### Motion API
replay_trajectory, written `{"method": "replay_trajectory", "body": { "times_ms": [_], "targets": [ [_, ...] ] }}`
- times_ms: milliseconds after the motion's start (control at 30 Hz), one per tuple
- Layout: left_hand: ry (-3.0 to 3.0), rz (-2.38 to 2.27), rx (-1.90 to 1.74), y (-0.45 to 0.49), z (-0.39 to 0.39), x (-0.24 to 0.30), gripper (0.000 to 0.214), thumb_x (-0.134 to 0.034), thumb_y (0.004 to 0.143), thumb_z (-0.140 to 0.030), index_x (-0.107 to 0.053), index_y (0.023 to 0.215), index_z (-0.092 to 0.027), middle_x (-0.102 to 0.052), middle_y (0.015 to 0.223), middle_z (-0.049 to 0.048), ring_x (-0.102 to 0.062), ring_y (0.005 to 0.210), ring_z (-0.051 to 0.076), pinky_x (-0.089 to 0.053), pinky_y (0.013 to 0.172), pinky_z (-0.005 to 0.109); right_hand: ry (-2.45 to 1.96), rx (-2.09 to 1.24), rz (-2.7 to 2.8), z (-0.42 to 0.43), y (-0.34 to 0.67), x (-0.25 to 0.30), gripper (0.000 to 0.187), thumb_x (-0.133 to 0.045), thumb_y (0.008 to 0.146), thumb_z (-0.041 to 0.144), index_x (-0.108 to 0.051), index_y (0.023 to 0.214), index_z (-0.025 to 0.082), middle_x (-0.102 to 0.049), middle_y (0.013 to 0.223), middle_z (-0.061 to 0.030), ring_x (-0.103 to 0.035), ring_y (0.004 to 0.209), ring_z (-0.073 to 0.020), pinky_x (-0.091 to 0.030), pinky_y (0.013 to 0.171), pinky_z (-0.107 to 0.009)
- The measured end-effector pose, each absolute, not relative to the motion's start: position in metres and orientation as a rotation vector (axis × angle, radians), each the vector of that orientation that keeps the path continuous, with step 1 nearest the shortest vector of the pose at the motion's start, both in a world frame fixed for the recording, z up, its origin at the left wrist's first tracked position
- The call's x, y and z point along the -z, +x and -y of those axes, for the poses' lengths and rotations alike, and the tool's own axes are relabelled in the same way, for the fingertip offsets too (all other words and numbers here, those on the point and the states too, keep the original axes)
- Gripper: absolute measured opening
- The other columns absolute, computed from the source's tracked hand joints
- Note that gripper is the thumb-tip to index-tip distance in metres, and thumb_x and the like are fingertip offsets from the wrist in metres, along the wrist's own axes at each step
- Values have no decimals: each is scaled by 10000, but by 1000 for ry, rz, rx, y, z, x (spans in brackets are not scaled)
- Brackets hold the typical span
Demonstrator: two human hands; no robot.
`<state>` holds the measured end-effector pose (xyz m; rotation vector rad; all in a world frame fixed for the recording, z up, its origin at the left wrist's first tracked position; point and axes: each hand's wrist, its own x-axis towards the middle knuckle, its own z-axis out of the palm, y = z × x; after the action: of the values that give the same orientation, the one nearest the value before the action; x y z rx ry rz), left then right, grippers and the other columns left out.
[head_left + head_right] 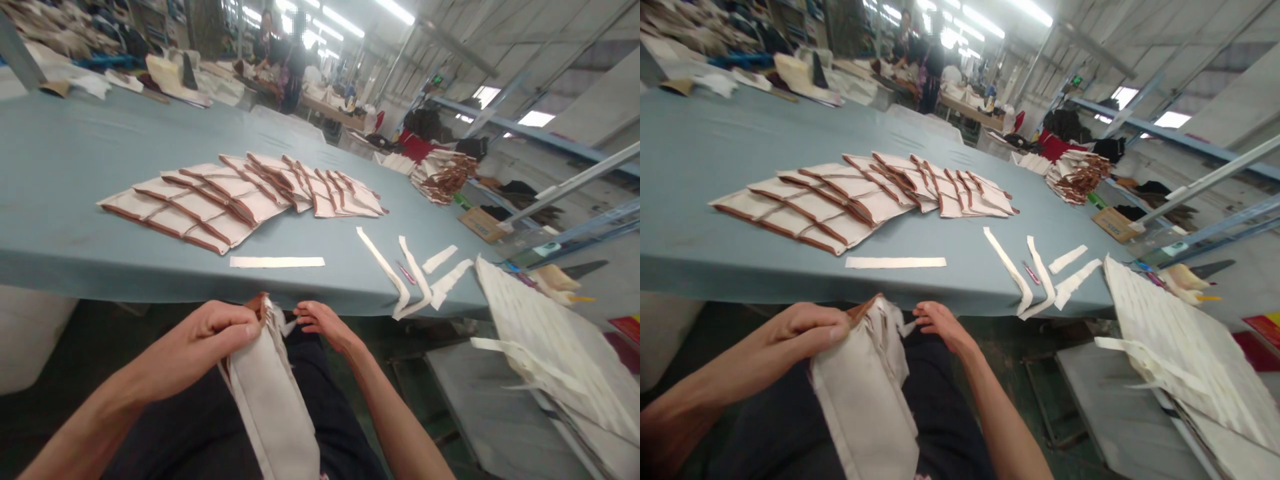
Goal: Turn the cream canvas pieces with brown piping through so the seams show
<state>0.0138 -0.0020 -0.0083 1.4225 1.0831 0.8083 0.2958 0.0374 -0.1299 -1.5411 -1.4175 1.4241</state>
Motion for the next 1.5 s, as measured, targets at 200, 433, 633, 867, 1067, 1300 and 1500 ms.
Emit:
{"method": "replay_trajectory", "body": {
  "times_ms": [200,433,633,867,1067,1300,1500],
  "targets": [
    [1173,-1150,-714,19,0,44,473,-690,774,-653,-676,601,-213,-596,551,3,-495,522,168,-412,484,252,-1412,-1216,1595,27,267,78,405,-770,914,459,-714,1254,247,-776,1249,-76,-708,1164,-251,-548,1024,-393],
    [1103,-1266,-776,17,18,48,602,-639,836,-764,-577,571,-227,-523,537,-22,-421,511,148,-371,481,255,-1222,-292,2199,51,224,104,118,-614,939,170,-694,1020,203,-763,862,-53,-715,767,-203,-505,696,-303],
    [1347,-1332,-856,2,40,40,686,-462,1004,-773,-805,795,-216,-829,836,62,-726,805,273,-586,803,328,-1290,-407,2244,46,235,99,127,-618,919,166,-695,995,232,-771,853,-18,-711,734,-167,-480,678,-265],
    [1615,-1453,-847,6,39,62,398,-631,966,-554,-772,746,-253,-769,719,-15,-688,648,198,-506,614,251,-1378,-572,2297,50,225,95,89,-666,935,196,-723,998,220,-782,910,-46,-730,774,-186,-489,701,-278],
    [1793,-1637,-969,-10,49,100,317,-625,1011,-481,-787,841,-267,-771,772,-25,-716,658,170,-495,668,250,-1458,-669,2388,48,207,109,91,-761,921,247,-744,991,192,-802,945,-68,-774,844,-231,-486,688,-304],
    [1548,-1616,-1011,-17,49,104,398,-559,1066,-557,-699,821,-276,-729,716,-43,-695,626,178,-526,623,224,-1361,-837,2313,-13,197,80,249,-843,924,412,-770,1058,215,-830,1005,-17,-757,860,-180,-502,774,-279],
    [1519,-1838,-1125,-8,47,119,353,-524,1065,-492,-667,826,-276,-735,749,-21,-640,643,196,-513,684,281,-1663,-587,2394,-111,160,70,235,-683,1071,408,-753,1128,191,-833,1138,-77,-766,1028,-213,-495,841,-302]
  ]
}}
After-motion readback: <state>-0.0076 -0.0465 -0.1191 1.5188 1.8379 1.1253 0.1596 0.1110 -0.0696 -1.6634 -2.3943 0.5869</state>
